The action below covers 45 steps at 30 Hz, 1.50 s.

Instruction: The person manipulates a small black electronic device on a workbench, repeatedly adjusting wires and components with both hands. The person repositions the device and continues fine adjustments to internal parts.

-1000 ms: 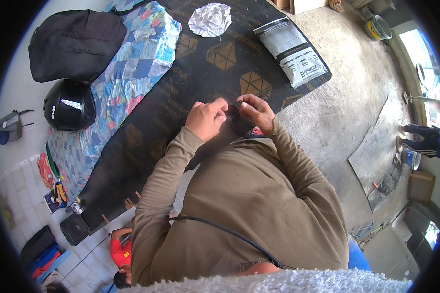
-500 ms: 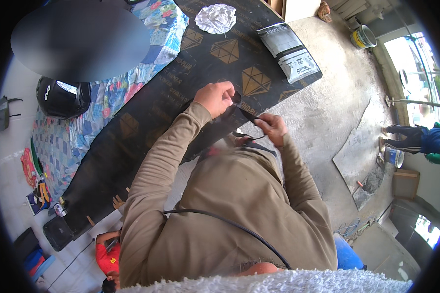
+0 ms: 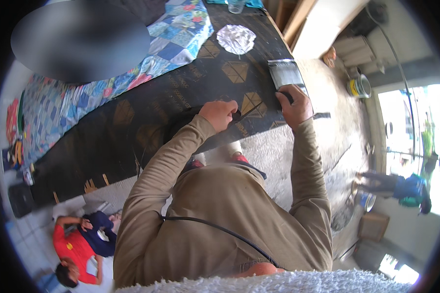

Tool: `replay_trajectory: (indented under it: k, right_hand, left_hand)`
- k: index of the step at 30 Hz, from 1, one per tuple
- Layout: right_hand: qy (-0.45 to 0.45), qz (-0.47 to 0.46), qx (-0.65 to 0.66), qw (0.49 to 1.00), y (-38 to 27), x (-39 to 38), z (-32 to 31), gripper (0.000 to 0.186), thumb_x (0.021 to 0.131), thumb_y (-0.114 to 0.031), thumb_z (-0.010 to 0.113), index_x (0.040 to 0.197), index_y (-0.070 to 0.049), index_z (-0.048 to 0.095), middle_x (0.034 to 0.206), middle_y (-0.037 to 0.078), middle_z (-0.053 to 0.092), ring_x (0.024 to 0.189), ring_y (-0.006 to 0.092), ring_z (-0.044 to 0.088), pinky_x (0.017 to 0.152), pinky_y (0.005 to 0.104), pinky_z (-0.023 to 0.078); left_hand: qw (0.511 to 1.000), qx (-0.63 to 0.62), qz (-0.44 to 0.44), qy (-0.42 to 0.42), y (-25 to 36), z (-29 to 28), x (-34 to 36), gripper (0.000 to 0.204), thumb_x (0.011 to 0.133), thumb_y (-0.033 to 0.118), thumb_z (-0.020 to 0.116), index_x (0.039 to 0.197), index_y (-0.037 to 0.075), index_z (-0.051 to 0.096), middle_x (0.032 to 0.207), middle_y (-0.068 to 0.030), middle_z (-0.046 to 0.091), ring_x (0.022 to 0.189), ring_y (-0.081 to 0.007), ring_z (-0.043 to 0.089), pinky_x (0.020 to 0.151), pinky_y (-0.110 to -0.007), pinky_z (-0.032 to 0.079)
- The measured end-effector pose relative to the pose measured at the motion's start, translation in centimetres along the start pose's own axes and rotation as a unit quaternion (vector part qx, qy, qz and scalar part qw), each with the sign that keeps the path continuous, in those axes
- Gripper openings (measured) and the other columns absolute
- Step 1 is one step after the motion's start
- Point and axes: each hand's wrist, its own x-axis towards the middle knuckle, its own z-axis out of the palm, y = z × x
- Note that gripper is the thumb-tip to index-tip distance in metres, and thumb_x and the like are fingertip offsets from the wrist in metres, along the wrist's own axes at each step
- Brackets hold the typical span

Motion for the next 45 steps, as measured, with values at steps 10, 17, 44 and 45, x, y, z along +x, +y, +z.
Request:
replay_trajectory:
  k: [10,17,44,45]
  right_hand:
    - [-0.12,-0.168,0.101,0.973,2.0,11.3,11.6,0.013,0.095,-0.012,0.074,0.105,-0.004,0.07,0.102,0.015,0.072,0.094,0.0357,0.073,0.081,0.0413,0.057]
    - [-0.183,-0.125,-0.067,0.973,9.4,9.3,17.0,0.01,0.089,-0.012,0.072,0.099,-0.01,0.075,0.104,0.015,0.07,0.105,0.0386,0.068,0.093,0.0478,0.055]
    - [-0.046,0.067,-0.017,0.997,8.7,-8.0,12.1,0.041,0.099,-0.023,0.072,0.132,-0.003,0.061,0.13,0.021,0.057,0.117,0.0353,0.06,0.102,0.043,0.05]
    - [-0.035,0.027,-0.035,0.998,8.3,-7.9,12.1,0.041,0.099,-0.023,0.072,0.133,-0.003,0.061,0.132,0.022,0.057,0.119,0.0356,0.06,0.104,0.043,0.05]
  left_hand:
    - [0.991,0.112,0.014,0.07,0.1,-2.0,-2.4,0.053,0.081,0.02,0.086,0.129,0.013,0.064,0.123,-0.0059,0.071,0.125,-0.0307,0.064,0.113,-0.051,0.041]
    - [0.97,0.169,-0.139,0.106,1.4,-1.9,-7.5,0.083,0.076,0.025,0.091,0.151,0.02,0.054,0.155,-0.0053,0.052,0.146,-0.0309,0.046,0.123,-0.058,0.028]
    - [0.965,-0.028,-0.1,0.24,-0.9,-4.0,-11.1,0.081,0.077,0.016,0.091,0.15,0.014,0.057,0.157,-0.0122,0.053,0.143,-0.0334,0.052,0.118,-0.047,0.043]
    - [0.963,-0.039,-0.099,0.247,-1.2,-3.8,-11.3,0.074,0.078,0.014,0.09,0.146,0.012,0.061,0.156,-0.0128,0.054,0.142,-0.0345,0.054,0.117,-0.046,0.045]
